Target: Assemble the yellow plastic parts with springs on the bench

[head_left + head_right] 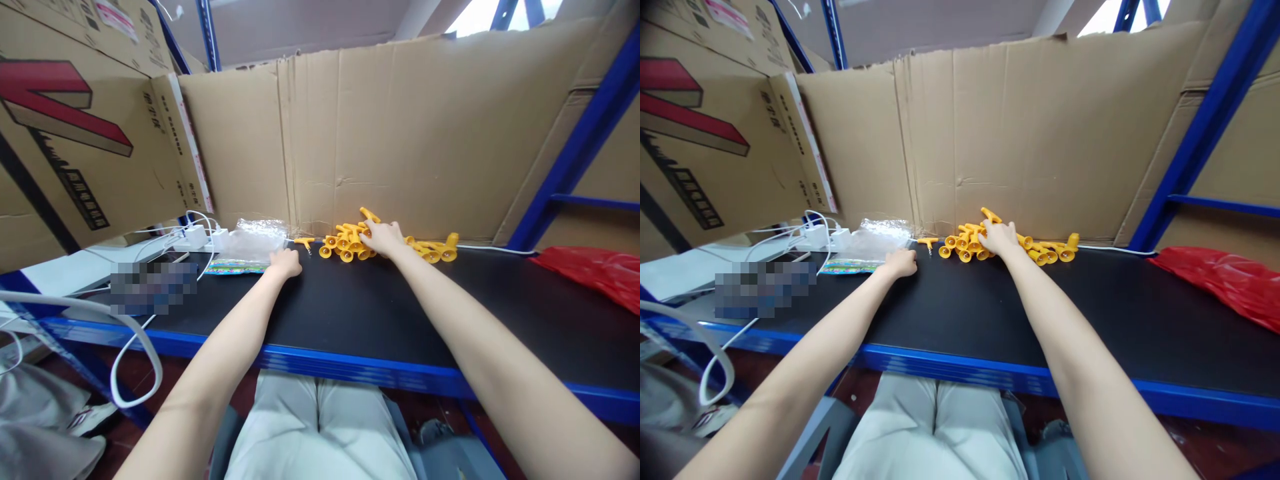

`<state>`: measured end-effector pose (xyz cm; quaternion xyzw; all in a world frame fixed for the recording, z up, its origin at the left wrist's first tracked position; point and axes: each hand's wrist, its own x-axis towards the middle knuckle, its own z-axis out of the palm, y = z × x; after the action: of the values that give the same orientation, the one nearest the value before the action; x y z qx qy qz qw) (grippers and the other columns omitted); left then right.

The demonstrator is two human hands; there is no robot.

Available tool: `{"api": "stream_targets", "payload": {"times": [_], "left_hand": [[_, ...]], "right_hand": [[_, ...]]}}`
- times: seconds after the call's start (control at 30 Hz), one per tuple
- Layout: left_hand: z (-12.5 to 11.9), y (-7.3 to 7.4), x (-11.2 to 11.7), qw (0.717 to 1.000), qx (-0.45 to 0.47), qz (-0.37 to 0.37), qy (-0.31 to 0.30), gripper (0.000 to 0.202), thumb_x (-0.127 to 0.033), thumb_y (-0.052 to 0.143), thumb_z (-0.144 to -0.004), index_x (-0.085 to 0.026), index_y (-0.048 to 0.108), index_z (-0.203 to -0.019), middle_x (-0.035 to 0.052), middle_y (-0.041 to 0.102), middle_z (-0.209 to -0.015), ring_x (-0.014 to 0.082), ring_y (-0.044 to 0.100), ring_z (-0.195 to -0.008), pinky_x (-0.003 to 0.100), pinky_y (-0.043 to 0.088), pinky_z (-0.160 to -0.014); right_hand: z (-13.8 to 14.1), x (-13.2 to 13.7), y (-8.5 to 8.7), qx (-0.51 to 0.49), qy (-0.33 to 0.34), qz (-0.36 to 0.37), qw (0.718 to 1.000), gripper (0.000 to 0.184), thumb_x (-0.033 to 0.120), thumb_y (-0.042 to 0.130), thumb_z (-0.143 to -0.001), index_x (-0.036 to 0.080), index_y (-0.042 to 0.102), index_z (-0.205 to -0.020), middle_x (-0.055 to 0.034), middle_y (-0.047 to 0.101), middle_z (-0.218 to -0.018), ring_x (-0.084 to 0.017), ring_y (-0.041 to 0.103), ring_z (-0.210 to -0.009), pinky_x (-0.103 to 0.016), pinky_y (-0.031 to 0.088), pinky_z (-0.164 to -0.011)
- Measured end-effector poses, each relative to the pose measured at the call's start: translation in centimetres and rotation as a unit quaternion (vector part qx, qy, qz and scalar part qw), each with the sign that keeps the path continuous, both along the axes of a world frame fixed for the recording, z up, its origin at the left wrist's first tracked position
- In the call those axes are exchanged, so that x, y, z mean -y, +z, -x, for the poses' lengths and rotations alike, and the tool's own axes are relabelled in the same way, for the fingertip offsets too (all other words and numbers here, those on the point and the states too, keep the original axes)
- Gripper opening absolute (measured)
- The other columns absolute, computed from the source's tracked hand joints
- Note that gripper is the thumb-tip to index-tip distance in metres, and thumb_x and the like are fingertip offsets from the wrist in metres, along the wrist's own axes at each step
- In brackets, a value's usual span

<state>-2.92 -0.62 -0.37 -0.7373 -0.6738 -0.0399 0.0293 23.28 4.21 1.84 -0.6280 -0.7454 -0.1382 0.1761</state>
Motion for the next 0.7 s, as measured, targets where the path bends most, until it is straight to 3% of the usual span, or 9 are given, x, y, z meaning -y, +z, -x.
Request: {"api": "stream_targets", "payload": {"times": [0.1, 0.23, 0.37, 0.47, 0.57, 0.63, 0.7], "left_hand": [[-0.2, -0.1, -0.1, 1.0, 0.015, -0.011, -0.019, 0.038, -0.019, 0.046, -0.076, -0.017, 0.061, -0.111, 0.0173, 0.058, -0.124, 0.0336, 0.047, -0.121, 0.055, 0.036, -0.099], [-0.5, -0.3, -1.0, 0.997, 0.042, -0.034, -0.063, 0.044, -0.018, 0.043, -0.078, -0.019, 0.054, -0.121, 0.0145, 0.054, -0.129, 0.0296, 0.047, -0.121, 0.047, 0.038, -0.099], [-0.6, -0.8, -3.1, 0.993, 0.048, -0.011, -0.108, 0.059, -0.016, 0.046, -0.074, -0.021, 0.043, -0.133, 0.0122, 0.045, -0.139, 0.024, 0.047, -0.123, 0.036, 0.04, -0.101], [-0.4, -1.1, -5.2, 0.992, 0.017, 0.013, -0.121, 0.069, -0.014, 0.049, -0.07, -0.022, 0.039, -0.138, 0.0125, 0.041, -0.142, 0.0249, 0.042, -0.128, 0.035, 0.038, -0.102], [-0.2, -1.3, -7.0, 0.995, -0.008, 0.029, -0.098, 0.075, -0.014, 0.05, -0.07, -0.028, 0.034, -0.142, 0.0095, 0.038, -0.145, 0.0248, 0.044, -0.127, 0.035, 0.039, -0.102], [-0.1, -1.4, -7.8, 0.996, -0.023, 0.044, -0.079, 0.075, -0.014, 0.051, -0.071, -0.03, 0.034, -0.142, 0.0075, 0.037, -0.146, 0.0242, 0.047, -0.124, 0.033, 0.04, -0.102], [-0.1, -1.3, -8.0, 0.995, -0.032, 0.046, -0.082, 0.07, -0.013, 0.051, -0.074, -0.032, 0.038, -0.14, 0.0062, 0.039, -0.146, 0.024, 0.049, -0.122, 0.032, 0.04, -0.101]], "right_hand": [[-0.6, -0.1, 2.1, -0.021, 0.016, 0.08, 0.996, 0.048, 0.045, 0.054, -0.083, 0.02, 0.055, -0.124, -0.0144, 0.064, -0.113, -0.034, 0.056, -0.11, -0.056, 0.03, -0.098], [-3.1, -0.5, 5.9, -0.058, 0.056, 0.152, 0.985, 0.052, 0.044, 0.067, -0.076, 0.018, 0.06, -0.12, -0.0141, 0.059, -0.124, -0.031, 0.055, -0.114, -0.045, 0.039, -0.099], [-8.3, -0.4, 10.0, -0.062, -0.007, 0.198, 0.978, 0.046, 0.04, 0.067, -0.077, 0.015, 0.064, -0.116, -0.0139, 0.064, -0.118, -0.026, 0.065, -0.095, -0.044, 0.045, -0.091], [-12.8, 0.4, 12.1, -0.085, -0.108, 0.21, 0.968, 0.045, 0.039, 0.065, -0.08, 0.012, 0.063, -0.116, -0.0176, 0.066, -0.109, -0.023, 0.067, -0.081, -0.042, 0.048, -0.078], [-16.6, 1.2, 12.2, -0.1, -0.192, 0.213, 0.953, 0.045, 0.037, 0.055, -0.087, 0.007, 0.059, -0.121, -0.0182, 0.065, -0.111, -0.021, 0.067, -0.085, -0.038, 0.046, -0.077], [-18.6, 1.2, 10.8, -0.085, -0.205, 0.227, 0.948, 0.046, 0.038, 0.055, -0.088, 0.006, 0.058, -0.121, -0.0186, 0.064, -0.114, -0.022, 0.066, -0.087, -0.038, 0.047, -0.079], [-20.0, 0.6, 8.3, -0.045, -0.204, 0.206, 0.956, 0.047, 0.033, 0.062, -0.083, 0.006, 0.059, -0.121, -0.0193, 0.063, -0.117, -0.023, 0.064, -0.092, -0.034, 0.047, -0.081]]}}
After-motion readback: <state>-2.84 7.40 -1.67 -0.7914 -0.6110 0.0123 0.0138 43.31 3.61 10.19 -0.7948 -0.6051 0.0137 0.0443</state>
